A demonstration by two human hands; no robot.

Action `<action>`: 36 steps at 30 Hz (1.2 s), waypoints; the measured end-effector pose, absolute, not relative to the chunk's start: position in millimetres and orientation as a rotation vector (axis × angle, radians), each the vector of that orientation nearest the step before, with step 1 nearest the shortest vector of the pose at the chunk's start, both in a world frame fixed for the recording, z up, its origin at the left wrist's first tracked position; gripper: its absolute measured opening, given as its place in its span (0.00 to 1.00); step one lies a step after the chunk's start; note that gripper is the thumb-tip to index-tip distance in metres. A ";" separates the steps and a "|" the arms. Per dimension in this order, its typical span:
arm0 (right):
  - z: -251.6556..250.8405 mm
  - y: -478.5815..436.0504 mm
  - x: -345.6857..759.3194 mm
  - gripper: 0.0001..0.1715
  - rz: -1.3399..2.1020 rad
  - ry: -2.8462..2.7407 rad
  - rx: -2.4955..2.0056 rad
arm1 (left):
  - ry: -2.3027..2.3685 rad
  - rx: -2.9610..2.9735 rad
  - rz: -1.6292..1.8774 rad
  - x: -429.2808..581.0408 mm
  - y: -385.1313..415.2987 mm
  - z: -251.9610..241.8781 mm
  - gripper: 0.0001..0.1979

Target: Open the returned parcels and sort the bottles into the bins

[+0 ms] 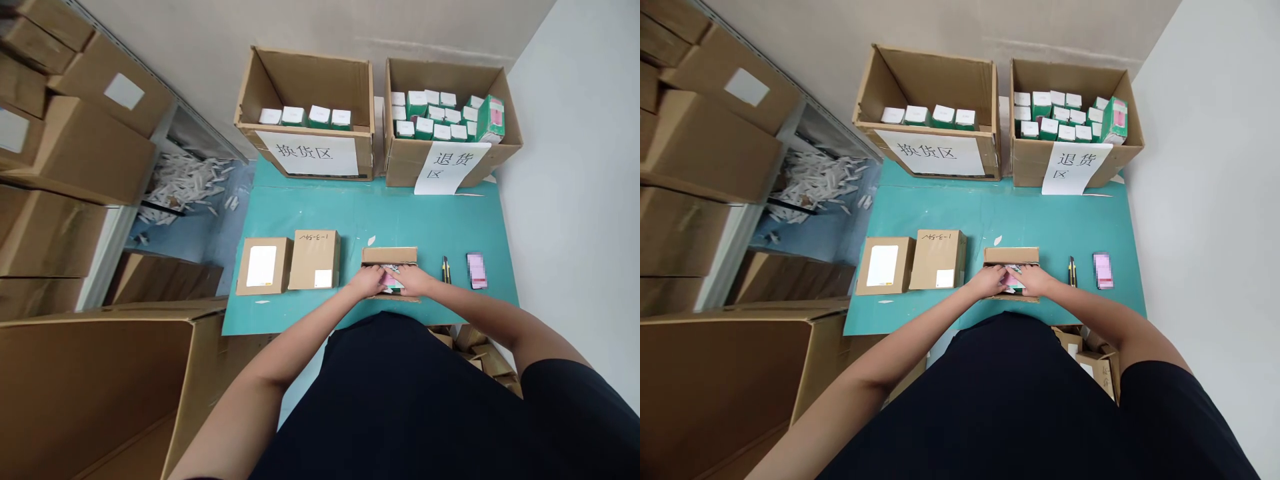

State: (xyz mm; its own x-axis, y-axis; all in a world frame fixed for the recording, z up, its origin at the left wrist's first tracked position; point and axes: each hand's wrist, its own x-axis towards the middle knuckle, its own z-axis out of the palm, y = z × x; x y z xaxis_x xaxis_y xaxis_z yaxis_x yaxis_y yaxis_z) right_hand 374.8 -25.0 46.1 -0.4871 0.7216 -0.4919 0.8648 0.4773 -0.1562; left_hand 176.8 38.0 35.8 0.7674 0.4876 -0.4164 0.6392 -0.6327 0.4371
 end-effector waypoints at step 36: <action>25.5 -56.5 420.1 0.66 -1.226 2.425 2.035 | 0.886 1.999 0.055 157.6 40.4 32.6 0.32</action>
State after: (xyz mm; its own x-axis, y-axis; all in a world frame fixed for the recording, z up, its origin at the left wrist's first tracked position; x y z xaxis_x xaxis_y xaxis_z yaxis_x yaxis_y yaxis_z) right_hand 420.1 -56.5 25.5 -0.2610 0.9332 -0.2470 0.7522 0.0363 -0.6579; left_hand 157.6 40.4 32.6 0.7401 0.6047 -0.2943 0.5636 -0.3189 0.7620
